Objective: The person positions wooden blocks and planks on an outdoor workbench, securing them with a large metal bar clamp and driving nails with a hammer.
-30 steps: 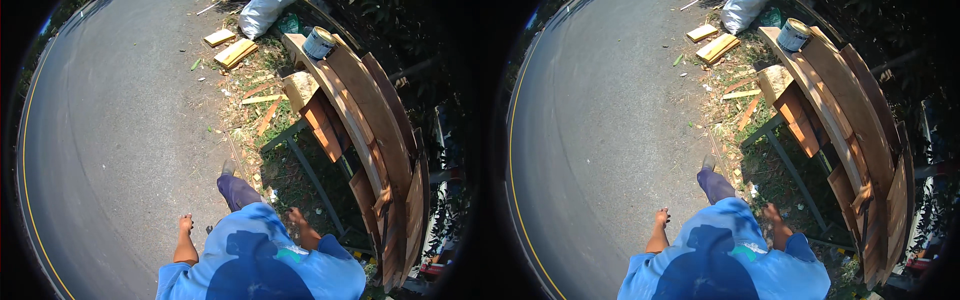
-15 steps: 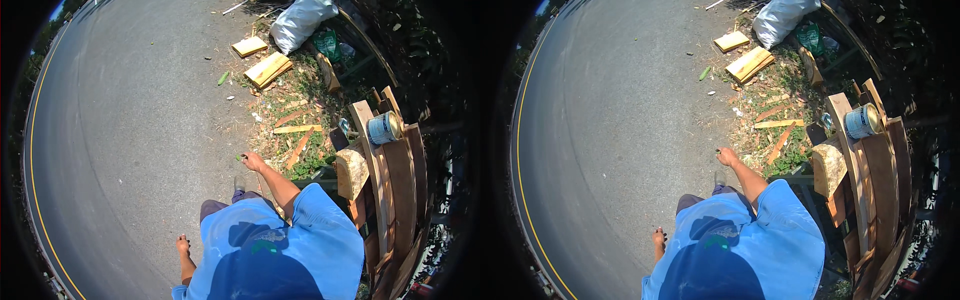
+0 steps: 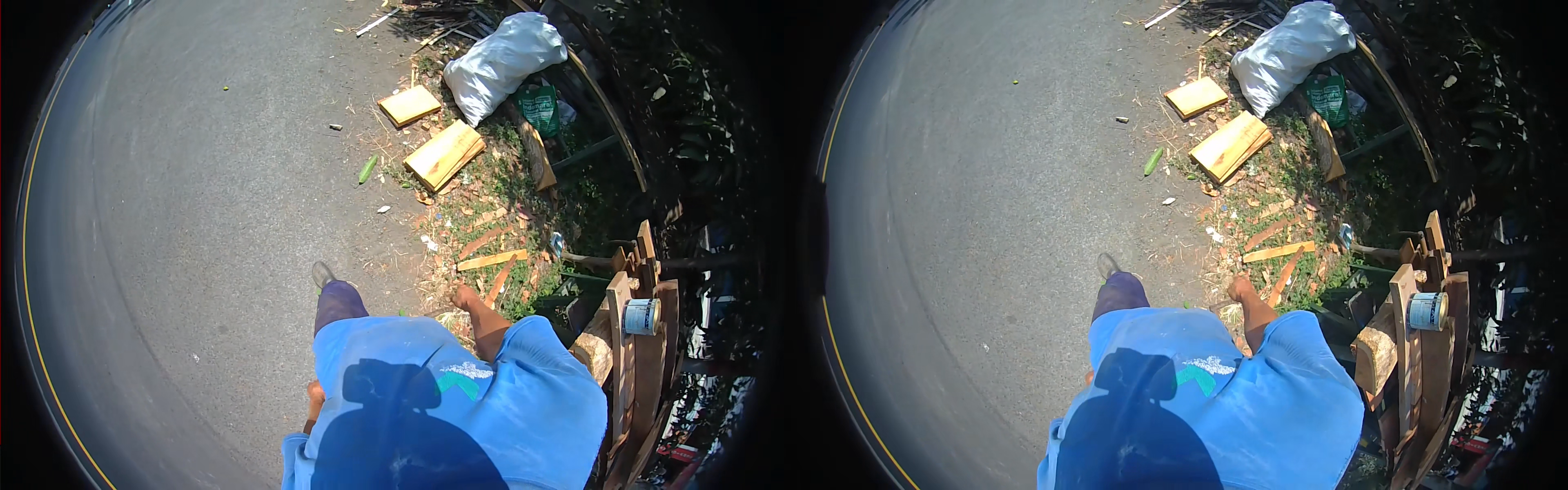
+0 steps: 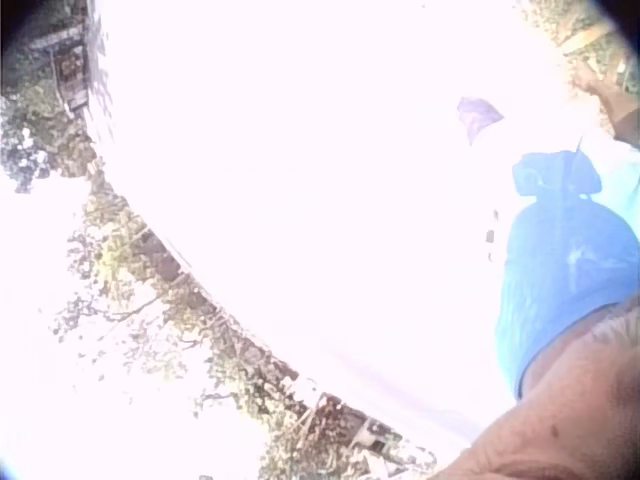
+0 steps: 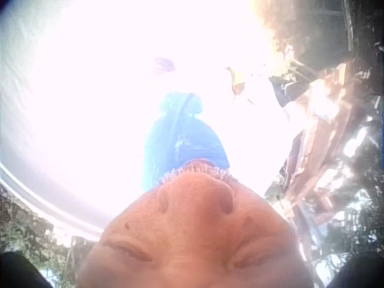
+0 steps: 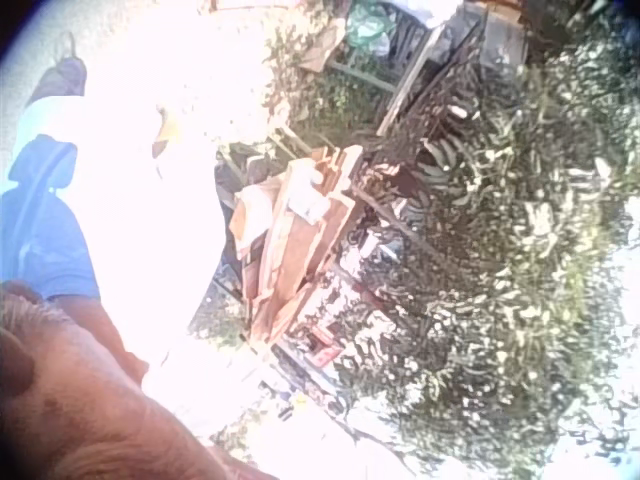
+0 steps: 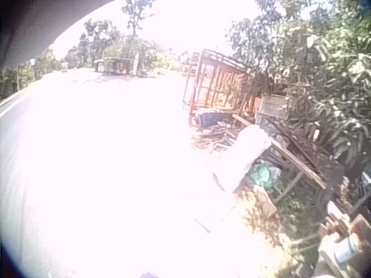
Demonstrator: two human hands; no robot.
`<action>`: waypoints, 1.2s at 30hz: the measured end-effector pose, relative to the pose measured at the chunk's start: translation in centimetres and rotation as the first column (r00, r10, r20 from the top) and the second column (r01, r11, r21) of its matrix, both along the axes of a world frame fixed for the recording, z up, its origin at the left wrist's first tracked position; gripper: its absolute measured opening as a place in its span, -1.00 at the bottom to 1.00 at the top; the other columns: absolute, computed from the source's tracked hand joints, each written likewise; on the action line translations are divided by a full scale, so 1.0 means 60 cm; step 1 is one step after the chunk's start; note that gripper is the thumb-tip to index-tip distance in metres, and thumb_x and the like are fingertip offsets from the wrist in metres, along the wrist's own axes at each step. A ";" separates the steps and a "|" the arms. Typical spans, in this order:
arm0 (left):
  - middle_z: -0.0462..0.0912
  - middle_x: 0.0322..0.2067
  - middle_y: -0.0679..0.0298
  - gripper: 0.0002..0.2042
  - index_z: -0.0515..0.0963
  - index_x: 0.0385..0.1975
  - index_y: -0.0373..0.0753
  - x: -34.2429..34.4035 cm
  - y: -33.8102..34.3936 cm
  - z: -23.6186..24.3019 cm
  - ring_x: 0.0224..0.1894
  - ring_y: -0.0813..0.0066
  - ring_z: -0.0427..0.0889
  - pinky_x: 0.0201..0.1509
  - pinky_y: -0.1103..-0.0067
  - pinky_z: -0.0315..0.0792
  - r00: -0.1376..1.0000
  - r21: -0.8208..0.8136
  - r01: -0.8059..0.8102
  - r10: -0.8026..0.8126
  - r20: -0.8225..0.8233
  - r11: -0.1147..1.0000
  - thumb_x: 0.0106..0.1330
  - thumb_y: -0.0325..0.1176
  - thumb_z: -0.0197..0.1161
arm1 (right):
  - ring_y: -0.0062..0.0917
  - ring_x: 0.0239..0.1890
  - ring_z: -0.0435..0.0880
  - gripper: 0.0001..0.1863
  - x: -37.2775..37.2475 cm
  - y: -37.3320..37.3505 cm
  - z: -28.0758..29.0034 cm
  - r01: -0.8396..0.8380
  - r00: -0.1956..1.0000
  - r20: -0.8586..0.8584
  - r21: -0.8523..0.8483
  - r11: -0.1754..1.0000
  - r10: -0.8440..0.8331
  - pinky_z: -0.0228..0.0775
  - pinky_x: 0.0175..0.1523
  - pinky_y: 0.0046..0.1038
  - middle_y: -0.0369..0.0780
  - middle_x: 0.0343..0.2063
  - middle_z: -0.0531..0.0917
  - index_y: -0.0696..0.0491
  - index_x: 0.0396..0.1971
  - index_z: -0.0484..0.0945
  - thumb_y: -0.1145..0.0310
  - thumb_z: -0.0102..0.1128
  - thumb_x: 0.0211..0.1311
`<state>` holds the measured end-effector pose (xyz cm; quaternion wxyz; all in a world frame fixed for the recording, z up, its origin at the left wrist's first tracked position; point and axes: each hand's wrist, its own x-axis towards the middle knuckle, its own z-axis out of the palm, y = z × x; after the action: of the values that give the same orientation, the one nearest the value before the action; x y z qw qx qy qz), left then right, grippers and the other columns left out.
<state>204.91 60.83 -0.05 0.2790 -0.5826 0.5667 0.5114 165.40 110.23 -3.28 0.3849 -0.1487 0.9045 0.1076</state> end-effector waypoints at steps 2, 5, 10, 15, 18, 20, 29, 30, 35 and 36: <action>0.63 -0.44 0.16 -0.71 0.56 -0.25 -0.34 -0.049 -0.161 0.006 -0.42 0.34 0.60 -0.44 0.36 0.48 0.998 -0.145 -0.051 0.054 0.013 0.988 0.37 -0.17 0.17 | -0.08 -0.06 0.66 -0.70 -0.043 -0.163 0.085 -0.307 0.927 0.208 -0.059 0.950 0.313 0.48 0.12 -0.22 0.02 -0.14 0.70 0.06 -0.27 0.73 0.20 0.13 0.19; 0.65 -0.47 0.11 -0.69 0.58 -0.23 -0.36 -0.253 -0.375 0.016 -0.37 0.27 0.62 -0.33 0.32 0.49 0.994 -0.257 -0.051 0.024 -0.110 0.965 0.32 -0.17 0.22 | -0.08 -0.06 0.67 -0.59 -0.125 -0.228 0.139 0.116 0.991 0.074 -0.041 0.992 -0.112 0.47 0.14 -0.22 0.03 -0.09 0.69 0.06 -0.05 0.66 0.14 0.17 0.19; 0.69 -0.21 0.00 -0.61 0.57 -0.07 -0.42 -0.555 -0.730 0.028 -0.17 0.15 0.66 -0.02 0.34 0.49 0.926 -0.544 0.082 -0.266 -0.268 0.835 0.34 -0.16 0.20 | -0.11 0.15 0.56 -0.32 -0.276 -0.478 0.202 0.448 0.853 -0.072 -0.408 0.796 -0.517 0.42 0.21 -0.23 0.06 0.07 0.60 0.02 0.29 0.40 0.07 0.26 0.19; 0.65 -0.18 0.11 -0.55 0.51 0.07 -0.38 -0.886 -0.845 0.130 -0.16 0.37 0.65 -0.12 0.45 0.51 0.863 -0.446 0.055 -0.268 -0.429 0.893 0.39 -0.10 0.17 | -0.09 0.19 0.53 -0.39 -0.420 -0.664 0.170 0.641 0.758 0.218 -0.427 0.638 -0.615 0.37 0.28 -0.24 0.05 0.10 0.58 0.05 0.25 0.44 0.14 0.24 0.21; 0.64 -0.22 0.17 -0.55 0.50 0.10 -0.35 -0.996 -0.842 0.150 -0.22 0.41 0.64 -0.17 0.48 0.49 0.881 -0.408 0.061 -0.241 -0.406 0.911 0.39 -0.11 0.16 | -0.11 0.18 0.54 -0.45 -0.509 -0.724 0.119 0.582 0.809 0.163 -0.367 0.726 -0.566 0.36 0.29 -0.23 0.05 0.09 0.59 0.07 0.20 0.49 0.18 0.22 0.22; 0.61 -0.32 0.26 -0.56 0.49 0.11 -0.30 -1.009 -0.847 0.146 -0.28 0.47 0.62 -0.21 0.46 0.48 0.937 -0.278 0.071 -0.160 -0.310 0.958 0.40 -0.10 0.15 | -0.11 0.18 0.55 -0.47 -0.578 -0.754 0.065 0.627 0.771 0.167 -0.362 0.690 -0.614 0.36 0.29 -0.23 0.04 0.07 0.60 0.08 0.16 0.53 0.16 0.20 0.22; 0.61 -0.10 0.16 -0.59 0.47 0.07 -0.28 -1.159 -1.005 0.188 -0.07 0.25 0.65 -0.13 0.35 0.50 0.927 -0.152 0.373 -0.362 0.097 0.915 0.43 -0.09 0.14 | -0.03 0.04 0.60 -0.53 -1.119 -1.047 0.124 0.375 0.890 0.024 -0.606 0.701 -0.456 0.44 0.16 -0.14 0.06 -0.04 0.64 0.02 0.07 0.57 0.13 0.19 0.19; 0.61 -0.09 0.16 -0.59 0.47 0.07 -0.28 -1.211 -1.038 0.190 -0.07 0.24 0.65 -0.13 0.34 0.50 0.941 -0.169 0.338 -0.328 0.083 0.926 0.43 -0.09 0.14 | -0.03 0.05 0.60 -0.53 -1.184 -1.084 0.143 0.378 0.883 0.018 -0.620 0.687 -0.469 0.44 0.17 -0.14 0.07 -0.03 0.63 0.03 0.08 0.56 0.14 0.18 0.20; 0.60 -0.04 0.13 -0.60 0.46 0.08 -0.27 -1.482 -1.193 0.159 -0.04 0.20 0.65 -0.12 0.32 0.50 0.996 -0.224 0.075 -0.083 -0.027 0.972 0.44 -0.09 0.13 | -0.02 0.09 0.57 -0.53 -1.440 -1.240 0.220 0.368 0.861 -0.001 -0.689 0.625 -0.509 0.40 0.21 -0.15 0.08 -0.01 0.62 0.04 0.12 0.54 0.17 0.16 0.24; 0.59 -0.02 0.13 -0.60 0.45 0.08 -0.27 -1.548 -1.228 0.150 -0.04 0.19 0.64 -0.12 0.31 0.50 0.997 -0.228 0.039 -0.052 -0.053 0.973 0.44 -0.09 0.12 | -0.02 0.10 0.56 -0.53 -1.473 -1.268 0.224 0.354 0.860 -0.007 -0.711 0.608 -0.509 0.39 0.23 -0.15 0.08 0.00 0.62 0.04 0.13 0.53 0.17 0.16 0.24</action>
<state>112.01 -12.84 8.98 0.2057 -0.5823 0.6424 0.4538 76.99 34.15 10.16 0.2187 -0.0445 0.9217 -0.3172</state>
